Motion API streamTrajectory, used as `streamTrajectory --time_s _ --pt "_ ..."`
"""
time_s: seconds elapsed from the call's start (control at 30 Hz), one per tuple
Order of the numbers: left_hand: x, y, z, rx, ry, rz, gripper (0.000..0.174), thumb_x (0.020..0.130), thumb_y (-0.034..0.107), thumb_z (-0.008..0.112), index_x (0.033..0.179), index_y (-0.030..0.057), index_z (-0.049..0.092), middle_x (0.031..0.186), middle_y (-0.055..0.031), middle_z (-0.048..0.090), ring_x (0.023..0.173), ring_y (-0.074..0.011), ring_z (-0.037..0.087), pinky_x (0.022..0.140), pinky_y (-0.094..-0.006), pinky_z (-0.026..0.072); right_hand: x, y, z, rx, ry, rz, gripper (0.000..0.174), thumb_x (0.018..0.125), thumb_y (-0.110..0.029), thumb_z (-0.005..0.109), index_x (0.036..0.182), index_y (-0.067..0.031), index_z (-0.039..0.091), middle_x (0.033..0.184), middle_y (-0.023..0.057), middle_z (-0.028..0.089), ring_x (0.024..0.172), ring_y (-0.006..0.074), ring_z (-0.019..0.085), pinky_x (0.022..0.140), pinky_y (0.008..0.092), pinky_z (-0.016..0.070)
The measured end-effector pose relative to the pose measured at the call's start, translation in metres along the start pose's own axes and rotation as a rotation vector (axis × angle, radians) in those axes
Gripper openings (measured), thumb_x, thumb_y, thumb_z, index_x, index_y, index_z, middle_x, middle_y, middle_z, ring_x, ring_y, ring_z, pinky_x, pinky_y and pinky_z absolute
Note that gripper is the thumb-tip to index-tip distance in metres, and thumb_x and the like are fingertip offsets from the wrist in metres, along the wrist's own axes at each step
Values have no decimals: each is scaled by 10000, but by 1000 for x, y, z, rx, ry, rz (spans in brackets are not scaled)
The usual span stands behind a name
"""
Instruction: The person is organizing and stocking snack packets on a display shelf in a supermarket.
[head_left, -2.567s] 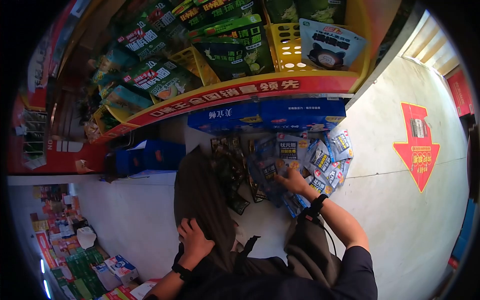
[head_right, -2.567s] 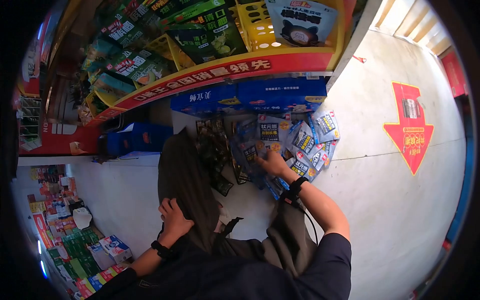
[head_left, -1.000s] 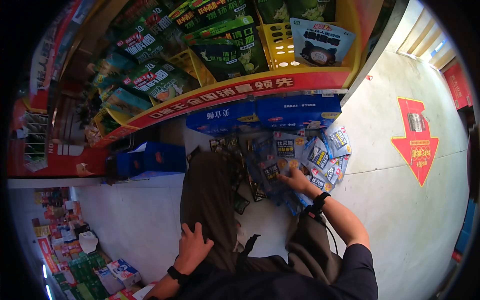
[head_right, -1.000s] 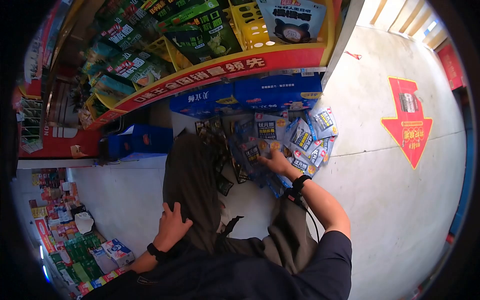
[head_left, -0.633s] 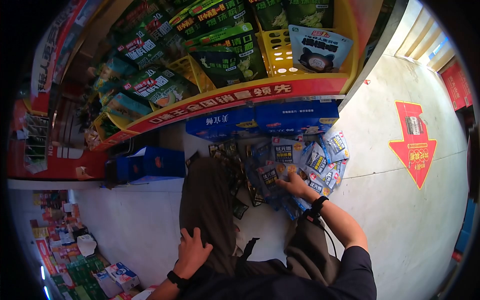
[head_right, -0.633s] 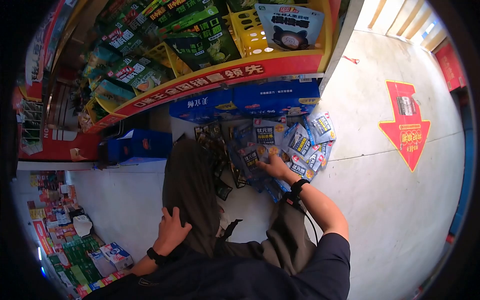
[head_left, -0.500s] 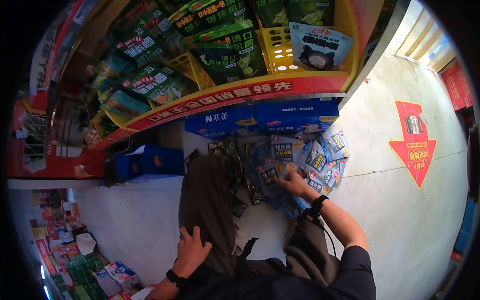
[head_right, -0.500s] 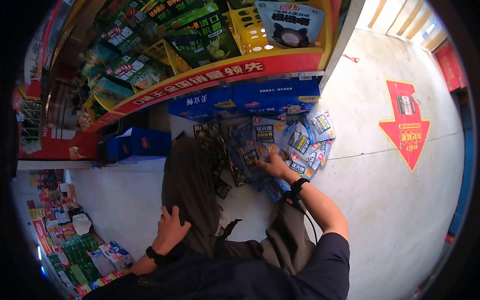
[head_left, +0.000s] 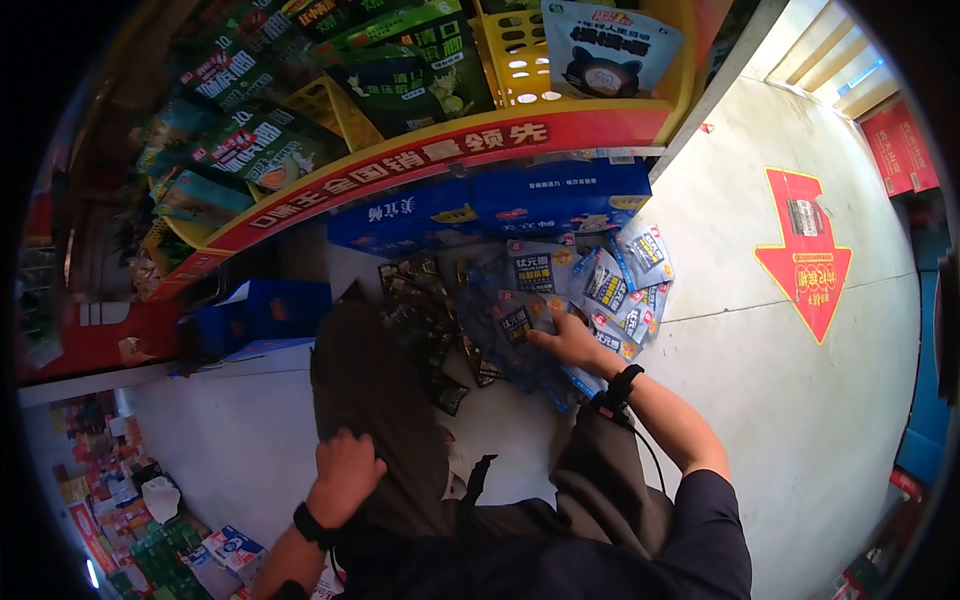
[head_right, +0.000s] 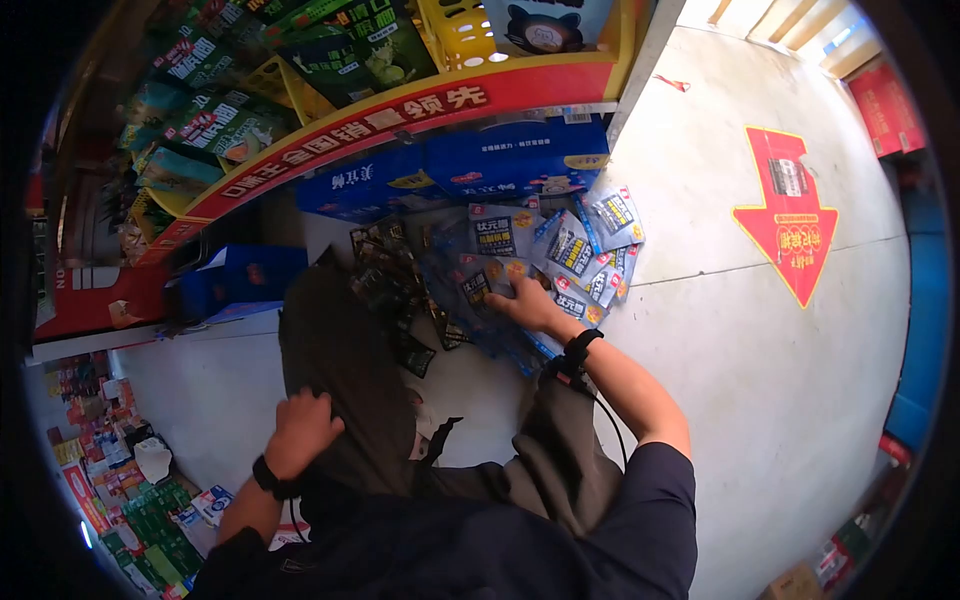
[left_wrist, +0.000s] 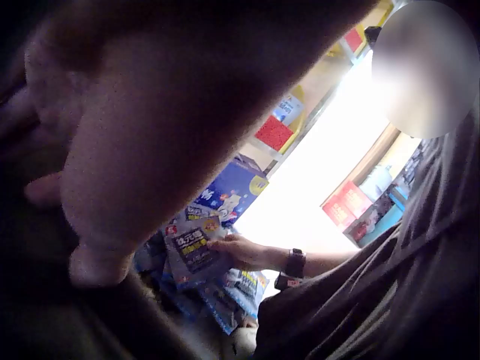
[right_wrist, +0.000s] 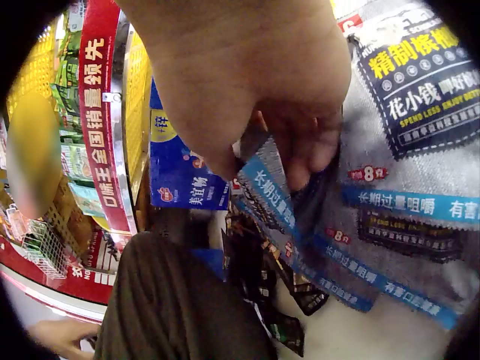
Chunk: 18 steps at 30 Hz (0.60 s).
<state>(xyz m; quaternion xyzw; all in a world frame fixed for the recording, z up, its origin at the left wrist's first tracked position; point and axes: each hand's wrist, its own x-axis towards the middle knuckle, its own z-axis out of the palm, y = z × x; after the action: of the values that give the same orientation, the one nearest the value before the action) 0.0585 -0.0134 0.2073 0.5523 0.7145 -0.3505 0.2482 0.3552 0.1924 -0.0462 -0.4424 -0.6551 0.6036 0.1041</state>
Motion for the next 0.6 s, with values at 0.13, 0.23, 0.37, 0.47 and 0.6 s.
streamTrajectory --time_s 0.13,0.23,0.37,0.47,0.6 --pt "49 39 -60 -142 403 270 330 831 245 669 1079 34 613 1005 -162 622 913 -347 651 757 -462 527 -8 -28 -25 -22 -35 13 481 856 -318 705 1139 60 618 986 204 701 924 274 669 837 358 499" --pt "96 66 -82 -456 475 423 495 849 296 699 1241 45 532 1143 -196 577 1055 -374 601 883 -459 503 -12 -44 -30 347 -67 84 409 873 -224 686 1157 63 627 1026 133 706 937 200 645 864 319 487" --pt "141 81 -69 -1020 132 490 757 892 390 696 1421 -15 337 1224 -232 529 1138 -335 577 912 -450 495 -19 -80 -28 673 -193 117 338 930 -173 641 1197 34 637 1144 84 681 1016 147 625 929 293 474" --pt "162 87 -44 -1494 -6 479 825 876 258 742 1458 -13 224 1316 -217 493 1162 -289 559 930 -393 504 -19 -97 -15 613 -221 16 355 928 -201 672 1196 28 637 1131 75 684 1012 135 622 920 287 472" --pt "171 82 -46 -1916 -238 470 619 833 56 748 1354 -31 427 1253 -150 592 1089 -208 617 906 -332 531 -29 -124 -12 489 -247 48 372 944 -246 665 1187 34 634 1088 76 695 997 114 608 874 287 474"
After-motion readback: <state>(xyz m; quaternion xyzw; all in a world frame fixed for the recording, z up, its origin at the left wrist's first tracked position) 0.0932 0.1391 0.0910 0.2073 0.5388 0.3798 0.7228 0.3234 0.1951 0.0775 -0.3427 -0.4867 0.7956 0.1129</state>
